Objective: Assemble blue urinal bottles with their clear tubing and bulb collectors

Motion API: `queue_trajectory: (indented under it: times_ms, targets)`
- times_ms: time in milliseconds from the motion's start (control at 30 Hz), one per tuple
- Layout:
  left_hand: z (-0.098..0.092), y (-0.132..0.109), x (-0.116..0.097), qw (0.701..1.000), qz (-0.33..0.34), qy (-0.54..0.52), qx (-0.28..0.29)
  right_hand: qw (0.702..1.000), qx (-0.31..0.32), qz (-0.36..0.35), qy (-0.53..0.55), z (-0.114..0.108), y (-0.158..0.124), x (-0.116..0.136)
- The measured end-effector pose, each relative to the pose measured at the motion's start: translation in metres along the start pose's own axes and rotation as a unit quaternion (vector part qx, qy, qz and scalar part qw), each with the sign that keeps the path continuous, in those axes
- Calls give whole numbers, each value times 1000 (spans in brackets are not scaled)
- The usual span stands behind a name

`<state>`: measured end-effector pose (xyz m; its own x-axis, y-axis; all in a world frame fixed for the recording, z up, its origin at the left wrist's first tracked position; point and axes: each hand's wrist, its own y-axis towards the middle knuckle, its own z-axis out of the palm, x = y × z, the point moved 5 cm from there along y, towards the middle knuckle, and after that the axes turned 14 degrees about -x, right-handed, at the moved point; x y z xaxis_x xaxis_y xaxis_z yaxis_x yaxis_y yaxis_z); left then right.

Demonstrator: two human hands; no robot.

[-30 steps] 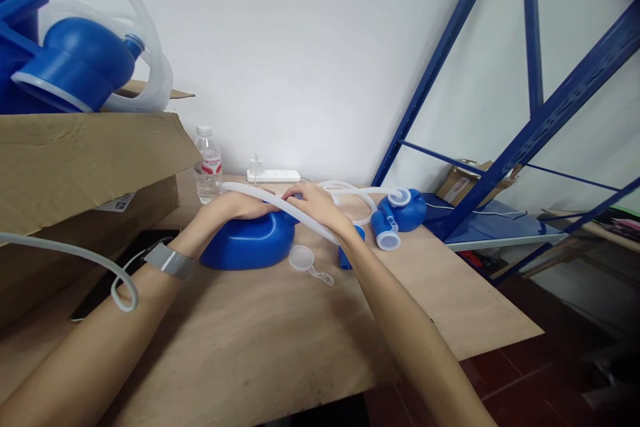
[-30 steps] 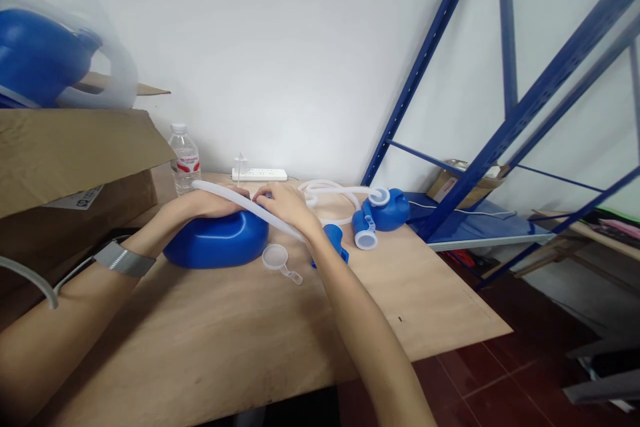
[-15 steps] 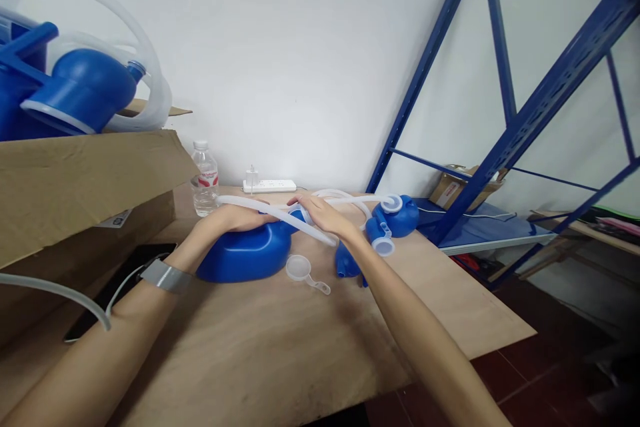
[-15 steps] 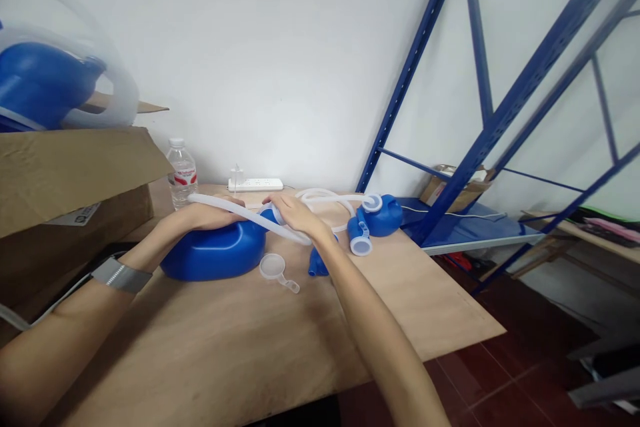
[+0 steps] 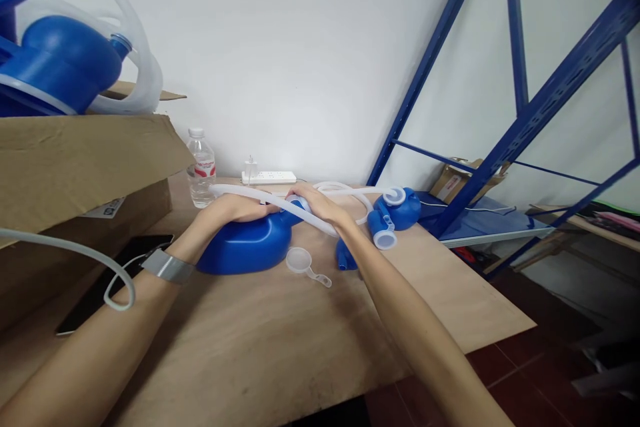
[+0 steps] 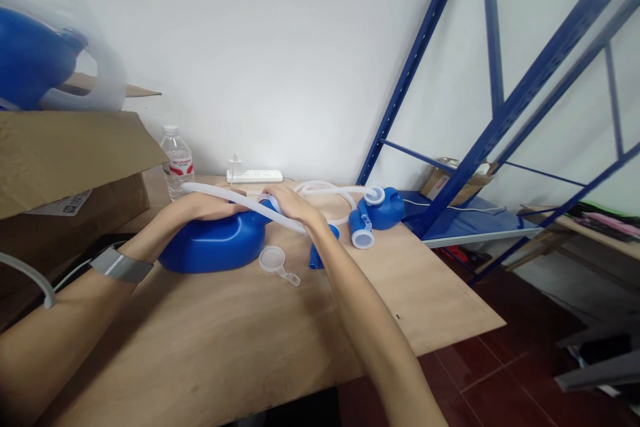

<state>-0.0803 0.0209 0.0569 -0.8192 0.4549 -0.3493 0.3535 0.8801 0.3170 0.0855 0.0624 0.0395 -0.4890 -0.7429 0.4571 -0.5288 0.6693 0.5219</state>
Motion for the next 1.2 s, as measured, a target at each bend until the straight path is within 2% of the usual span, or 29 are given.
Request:
queue_trajectory:
  times_ms: [167, 233, 300, 400, 467, 500, 533, 600, 667, 733, 833, 967, 1133, 1200]
  targets:
    - [-4, -2, -5, 1000, 15, 1, 5, 999, -5, 30, 42, -1, -2, 8]
    - [-2, -2, -1, 1000, 15, 1, 3, 997, -4, 49, 61, -3, -2, 13]
    - [0, -2, 7, 1000, 0, 16, -1, 998, -19, 51, 35, -9, -3, 19]
    - [0, -3, 15, 999, -14, 39, -19, 991, -123, 30, -37, -30, -11, 30]
    - [-2, -4, 16, 998, -14, 46, -34, 978, -205, 34, -23, -46, -27, 39]
    - [-4, -4, 14, 998, -10, 52, -39, 974, -225, 40, 1, -52, -38, 44]
    - [-6, -4, 11, 997, -8, 65, -44, 974, -220, 43, 21, -55, -49, 49]
    - [-12, -4, 4, 992, -2, 115, -58, 986, -163, 25, 18, -54, -69, 61]
    - [-19, -3, -7, 981, 20, 174, -82, 995, -97, 5, -26, -48, -82, 69]
    - [-26, -4, -19, 972, 49, 208, -101, 995, -67, -14, -76, -43, -86, 71]
    - [-35, -5, -30, 971, 72, 203, -102, 993, -72, -35, -89, -39, -80, 70]
    - [-44, -7, -30, 981, 103, 132, -97, 994, -82, -73, 0, -41, -71, 73]
    - [-59, -9, -19, 973, 108, 84, -184, 996, -84, -17, 40, -54, -67, 85]
    - [-61, -9, -15, 968, 111, 79, -212, 997, -67, -20, 40, -61, -64, 94]
